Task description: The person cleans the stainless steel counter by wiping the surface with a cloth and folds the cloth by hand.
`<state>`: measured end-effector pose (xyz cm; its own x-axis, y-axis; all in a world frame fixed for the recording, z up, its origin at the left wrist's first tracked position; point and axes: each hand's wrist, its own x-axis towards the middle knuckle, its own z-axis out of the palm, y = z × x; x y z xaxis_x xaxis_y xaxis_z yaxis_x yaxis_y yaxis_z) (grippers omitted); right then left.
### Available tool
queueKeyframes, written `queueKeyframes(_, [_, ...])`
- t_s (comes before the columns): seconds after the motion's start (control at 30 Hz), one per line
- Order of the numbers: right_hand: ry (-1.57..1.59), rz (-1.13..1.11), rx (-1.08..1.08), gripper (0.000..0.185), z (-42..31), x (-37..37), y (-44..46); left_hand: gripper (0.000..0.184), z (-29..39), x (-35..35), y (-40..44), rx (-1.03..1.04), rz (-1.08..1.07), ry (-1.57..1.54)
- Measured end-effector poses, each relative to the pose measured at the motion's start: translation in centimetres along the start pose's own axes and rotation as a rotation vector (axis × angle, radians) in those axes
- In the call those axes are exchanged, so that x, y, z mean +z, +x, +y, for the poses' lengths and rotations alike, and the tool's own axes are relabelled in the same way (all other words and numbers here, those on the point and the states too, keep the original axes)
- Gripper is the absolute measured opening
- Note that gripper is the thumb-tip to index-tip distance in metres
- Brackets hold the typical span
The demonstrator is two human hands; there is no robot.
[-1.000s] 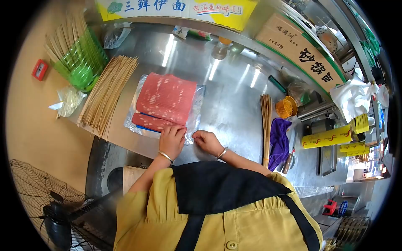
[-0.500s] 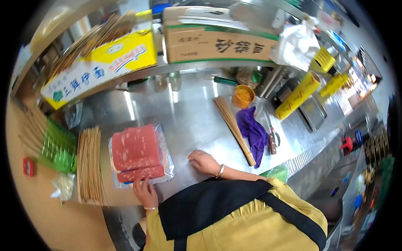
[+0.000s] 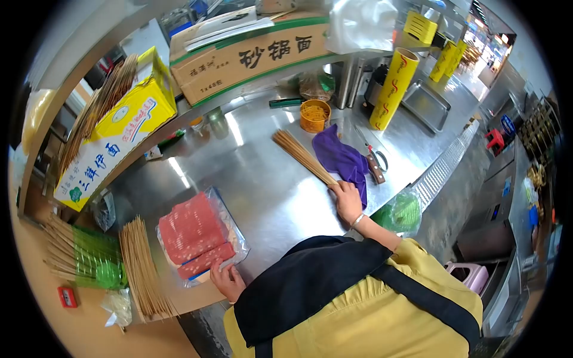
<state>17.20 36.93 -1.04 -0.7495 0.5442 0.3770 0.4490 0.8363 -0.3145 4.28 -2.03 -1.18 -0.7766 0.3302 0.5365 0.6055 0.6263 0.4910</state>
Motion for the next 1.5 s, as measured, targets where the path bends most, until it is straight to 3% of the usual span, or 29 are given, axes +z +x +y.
queueKeyframes(0.13, [0.104, -0.023, -0.053, 0.019, -1.3, 0.6, 0.1, 0.009, 0.8, 0.7, -0.2, 0.004, -0.021, -0.081])
queueKeyframes(0.3, [0.308, -0.156, -0.108, 0.030, -2.3, -0.1, 1.4, 0.009, 1.2, 0.8, -0.7, -0.022, -0.062, -0.138])
queueKeyframes(0.37, [0.180, 0.084, -0.102, 0.037, -2.3, -1.8, 3.6, 0.010, 1.4, 0.8, -0.3, 0.003, -0.065, -0.150])
queueKeyframes(0.43, [0.106, 0.146, -0.030, 0.045, -0.1, -1.6, 6.0, 0.012, 2.1, 0.5, 0.4, -0.053, -0.116, -0.227])
queueKeyframes(0.5, [-0.046, 0.126, 0.056, 0.045, 2.2, -1.2, 7.0, 0.014, 2.8, 0.4, 1.3, 0.035, -0.150, -0.182])
queueKeyframes(0.57, [-0.094, -0.091, 0.150, 0.045, 5.1, 0.6, 6.3, 0.016, 3.3, 1.0, 1.9, 0.028, -0.209, -0.276])
queueKeyframes(1.0, [-0.176, -0.026, 0.022, 0.037, 8.1, 1.1, 7.0, 0.018, 10.8, 6.6, 3.9, -0.083, -0.477, -0.355])
queueKeyframes(1.07, [-0.197, -0.067, 0.039, 0.035, 8.7, 0.9, 7.6, 0.024, 10.7, 9.9, 3.7, -0.078, -0.495, -0.484])
queueKeyframes(1.1, [-0.218, -0.078, 0.028, 0.034, 9.1, 0.8, 7.8, 0.034, 11.1, 10.8, 4.3, -0.057, -0.610, -0.457])
queueKeyframes(1.13, [-0.201, -0.068, 0.013, 0.034, 9.6, 0.7, 7.7, 0.049, 12.0, 11.7, 4.8, -0.182, -0.727, -0.489])
queueKeyframes(1.23, [-0.117, -0.027, -0.052, 0.036, 10.9, 0.2, 7.8, 0.074, 0.9, 24.8, 0.9, -0.312, -1.096, -0.518])
queueKeyframes(1.33, [-0.086, -0.006, -0.095, 0.037, 12.5, -0.2, 8.0, 0.054, 12.1, 21.0, 3.8, -0.207, -0.882, -0.528])
queueKeyframes(1.43, [-0.046, 0.006, -0.105, 0.038, 14.0, -0.3, 8.6, 0.046, 13.9, 21.7, 4.2, -0.061, -0.758, -0.432])
queueKeyframes(1.5, [-0.027, 0.009, -0.140, 0.038, 14.9, -0.4, 9.1, 0.043, 13.8, 22.1, 4.9, -0.153, -0.798, -0.421])
